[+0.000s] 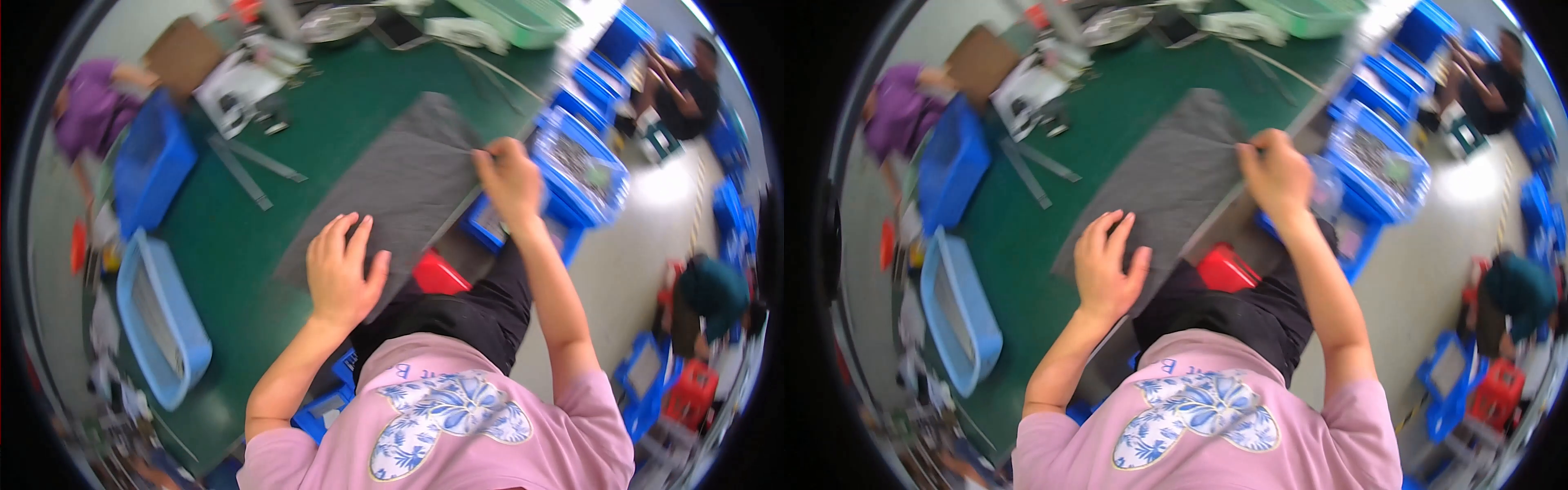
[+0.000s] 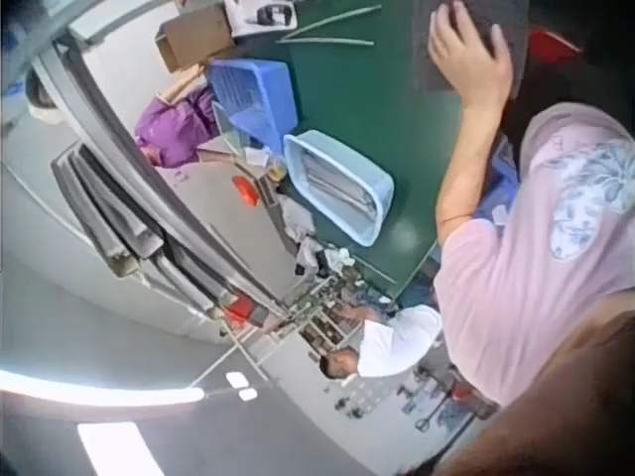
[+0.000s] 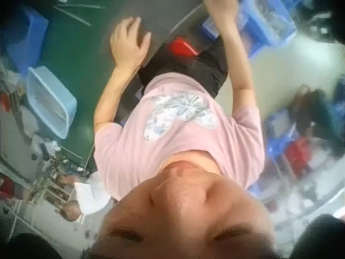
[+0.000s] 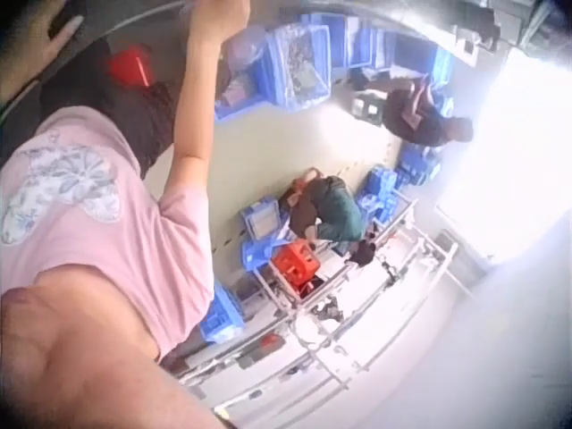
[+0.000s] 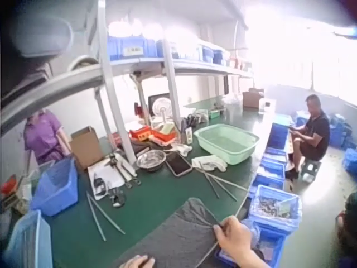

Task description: The recorder is using a metal file to smooth a small part attached to a rod at a factory workbench.

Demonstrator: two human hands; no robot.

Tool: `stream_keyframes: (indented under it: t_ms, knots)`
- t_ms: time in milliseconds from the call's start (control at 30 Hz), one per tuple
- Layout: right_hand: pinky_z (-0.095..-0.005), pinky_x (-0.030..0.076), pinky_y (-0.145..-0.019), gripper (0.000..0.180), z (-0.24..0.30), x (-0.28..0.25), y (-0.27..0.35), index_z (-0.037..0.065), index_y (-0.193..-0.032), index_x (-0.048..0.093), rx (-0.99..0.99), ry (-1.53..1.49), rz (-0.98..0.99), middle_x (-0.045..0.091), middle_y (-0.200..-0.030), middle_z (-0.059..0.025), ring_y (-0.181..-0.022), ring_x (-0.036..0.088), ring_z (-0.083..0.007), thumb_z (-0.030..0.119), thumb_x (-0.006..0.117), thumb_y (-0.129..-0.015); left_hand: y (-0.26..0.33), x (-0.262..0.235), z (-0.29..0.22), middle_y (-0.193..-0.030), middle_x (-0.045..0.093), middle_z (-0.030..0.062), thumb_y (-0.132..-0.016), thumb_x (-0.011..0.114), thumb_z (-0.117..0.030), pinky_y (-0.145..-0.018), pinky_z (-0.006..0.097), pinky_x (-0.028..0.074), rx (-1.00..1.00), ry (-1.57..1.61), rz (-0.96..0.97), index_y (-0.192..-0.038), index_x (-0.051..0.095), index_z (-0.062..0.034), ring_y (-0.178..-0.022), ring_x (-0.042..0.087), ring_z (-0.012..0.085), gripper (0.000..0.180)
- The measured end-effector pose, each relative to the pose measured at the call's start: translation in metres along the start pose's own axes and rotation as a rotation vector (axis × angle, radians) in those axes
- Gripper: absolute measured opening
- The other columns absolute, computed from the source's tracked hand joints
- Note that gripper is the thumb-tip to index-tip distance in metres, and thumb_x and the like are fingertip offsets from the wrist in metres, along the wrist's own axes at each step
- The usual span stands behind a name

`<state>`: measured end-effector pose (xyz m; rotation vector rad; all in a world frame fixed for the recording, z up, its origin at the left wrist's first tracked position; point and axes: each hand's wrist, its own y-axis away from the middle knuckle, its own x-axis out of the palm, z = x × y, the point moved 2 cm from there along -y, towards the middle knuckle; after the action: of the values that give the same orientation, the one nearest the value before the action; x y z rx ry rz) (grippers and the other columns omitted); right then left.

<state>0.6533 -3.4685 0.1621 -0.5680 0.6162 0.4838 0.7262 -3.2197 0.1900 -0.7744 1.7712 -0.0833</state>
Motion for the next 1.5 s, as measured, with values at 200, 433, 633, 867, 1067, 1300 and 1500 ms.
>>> stream_keyframes:
  t_ms: [200,433,633,867,1067,1300,1500]
  knots:
    - [-0.0384,0.045,-0.073,0.033,0.002,-0.01,0.008,0.011,-0.114,0.057,-0.191,0.164,-0.142,0.061,-0.092,-0.0083,-0.085,0.059,-0.0267,0.022,0.064,-0.084,0.025,0.0,0.005,-0.146,0.028,0.0198,-0.078,0.064,-0.05,-0.109,0.057,0.018,-0.134,-0.165,0.236,-0.14,0.035,-0.0058,-0.137,0.024,0.0383,0.082]
    - [-0.0507,0.015,-0.112,0.061,0.032,0.013,0.021,0.013,-0.136,0.046,-0.503,0.322,0.223,0.037,-0.141,-0.0187,-0.135,0.029,-0.0368,0.037,0.062,-0.082,0.026,-0.006,0.021,-0.148,0.026,0.0173,-0.077,0.061,-0.058,-0.108,0.063,0.014,-0.063,-0.175,0.281,-0.143,0.032,-0.0098,-0.138,0.021,0.0366,0.087]
    - [-0.0498,0.021,-0.109,0.057,0.044,-0.018,0.026,0.01,-0.129,0.051,-0.53,0.281,0.015,0.041,-0.138,-0.0182,-0.132,0.032,-0.0371,0.027,0.066,-0.078,-0.049,-0.048,0.124,-0.09,0.062,0.0089,-0.072,0.06,-0.006,-0.076,0.04,0.047,0.014,-0.319,-0.167,-0.093,0.067,-0.0063,-0.088,0.06,0.0293,0.022]
    - [-0.044,0.04,-0.096,0.034,-0.004,-0.051,0.057,0.007,-0.104,0.064,-0.371,0.226,-0.073,0.052,-0.124,-0.0171,-0.115,0.049,-0.0364,0.011,0.068,-0.07,-0.099,-0.044,0.19,-0.08,0.054,0.0086,-0.069,0.058,0.0,-0.071,0.039,0.049,0.407,-0.464,0.257,-0.07,0.057,-0.0044,-0.083,0.058,0.0284,0.004]
    - [-0.0412,0.045,-0.091,0.026,-0.031,-0.057,0.082,0.006,-0.096,0.065,-0.232,0.193,-0.099,0.056,-0.118,-0.0149,-0.108,0.053,-0.0346,0.008,0.066,-0.07,-0.118,-0.051,0.151,-0.087,0.054,0.0113,-0.071,0.055,0.003,-0.07,0.038,0.05,0.592,-0.414,0.191,-0.09,0.052,-0.0033,-0.085,0.059,0.029,0.02]
    - [-0.0379,0.049,-0.076,0.011,-0.027,-0.05,0.0,0.006,-0.088,0.066,-0.242,0.141,-0.202,0.064,-0.09,-0.0107,-0.089,0.061,-0.0303,0.01,0.062,-0.079,-0.082,-0.007,0.015,-0.081,0.054,0.0068,-0.071,0.06,-0.009,-0.065,0.032,0.052,0.915,-0.144,0.124,-0.085,0.053,-0.0063,-0.073,0.058,0.0223,0.016]
    - [-0.0385,0.05,-0.072,0.02,0.0,0.005,-0.11,0.01,-0.092,0.069,-0.168,0.214,-0.057,0.066,-0.087,-0.0081,-0.085,0.062,-0.029,0.027,0.062,-0.083,-0.068,0.024,0.003,-0.077,0.051,0.0047,-0.07,0.059,-0.012,-0.066,0.03,0.049,0.848,-0.125,0.19,-0.079,0.054,-0.0071,-0.074,0.055,0.0193,0.011]
